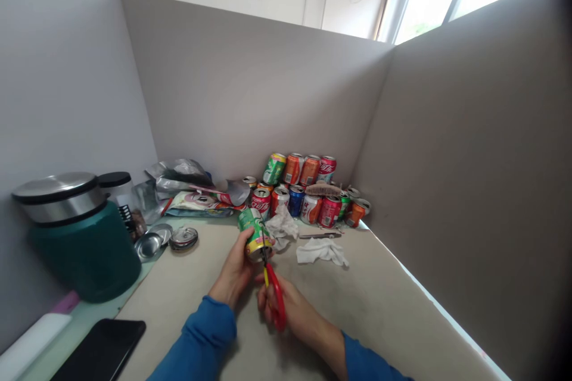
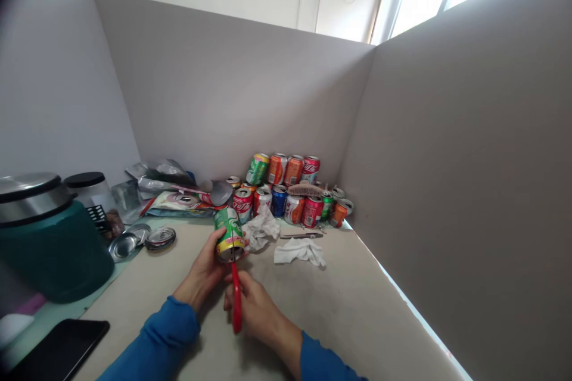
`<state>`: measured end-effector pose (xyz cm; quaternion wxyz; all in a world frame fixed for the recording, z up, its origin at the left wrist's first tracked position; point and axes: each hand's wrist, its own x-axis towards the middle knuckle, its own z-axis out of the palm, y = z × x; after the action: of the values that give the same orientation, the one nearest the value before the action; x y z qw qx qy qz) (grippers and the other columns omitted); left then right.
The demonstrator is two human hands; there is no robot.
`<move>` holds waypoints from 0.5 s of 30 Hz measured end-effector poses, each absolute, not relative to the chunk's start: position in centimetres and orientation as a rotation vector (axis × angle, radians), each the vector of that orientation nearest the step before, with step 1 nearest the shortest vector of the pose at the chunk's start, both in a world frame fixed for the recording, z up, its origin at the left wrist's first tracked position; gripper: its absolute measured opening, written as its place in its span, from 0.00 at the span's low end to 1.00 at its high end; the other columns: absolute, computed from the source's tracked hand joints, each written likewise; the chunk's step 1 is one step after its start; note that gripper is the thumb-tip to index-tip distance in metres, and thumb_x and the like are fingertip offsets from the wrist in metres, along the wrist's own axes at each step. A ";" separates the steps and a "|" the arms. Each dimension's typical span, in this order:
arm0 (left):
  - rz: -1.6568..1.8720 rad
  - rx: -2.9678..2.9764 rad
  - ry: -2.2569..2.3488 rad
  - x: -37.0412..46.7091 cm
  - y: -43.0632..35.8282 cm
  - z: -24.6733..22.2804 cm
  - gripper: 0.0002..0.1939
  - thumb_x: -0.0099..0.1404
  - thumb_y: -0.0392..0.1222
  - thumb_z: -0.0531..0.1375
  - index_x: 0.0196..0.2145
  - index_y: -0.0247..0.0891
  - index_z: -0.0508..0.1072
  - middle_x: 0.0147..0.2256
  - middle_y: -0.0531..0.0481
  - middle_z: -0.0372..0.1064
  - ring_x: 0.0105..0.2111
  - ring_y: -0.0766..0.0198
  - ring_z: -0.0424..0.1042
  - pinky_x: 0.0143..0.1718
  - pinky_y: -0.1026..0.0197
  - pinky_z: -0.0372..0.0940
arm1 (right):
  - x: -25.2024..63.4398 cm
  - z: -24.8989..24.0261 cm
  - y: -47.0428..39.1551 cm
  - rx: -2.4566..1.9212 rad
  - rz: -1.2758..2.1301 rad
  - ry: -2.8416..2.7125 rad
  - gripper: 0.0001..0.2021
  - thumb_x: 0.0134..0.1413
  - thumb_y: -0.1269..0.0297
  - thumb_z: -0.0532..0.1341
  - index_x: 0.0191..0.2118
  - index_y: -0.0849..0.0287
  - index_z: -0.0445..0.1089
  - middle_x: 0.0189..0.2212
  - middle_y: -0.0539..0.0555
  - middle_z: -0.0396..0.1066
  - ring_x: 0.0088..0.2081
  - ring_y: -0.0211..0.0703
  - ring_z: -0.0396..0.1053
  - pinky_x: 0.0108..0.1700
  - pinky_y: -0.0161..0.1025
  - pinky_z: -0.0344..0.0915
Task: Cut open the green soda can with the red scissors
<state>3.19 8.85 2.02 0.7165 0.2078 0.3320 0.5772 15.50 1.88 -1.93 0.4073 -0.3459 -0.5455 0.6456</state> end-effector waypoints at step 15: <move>1.094 0.498 0.858 4.2 8.7 1.1 0.23 0.61 0.60 0.59 0.32 0.34 0.71 0.25 0.44 0.74 0.19 0.62 0.72 0.16 0.65 0.61 | 15.7 -0.5 1.5 -0.939 1.626 -1.329 0.35 0.44 0.33 0.63 0.44 0.60 0.62 0.21 0.44 0.65 0.18 0.32 0.58 0.21 0.33 0.52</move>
<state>4.21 8.75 1.08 0.7396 0.2270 0.3909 0.4986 15.66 1.54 -0.50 0.4084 -0.3725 -0.5276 0.6451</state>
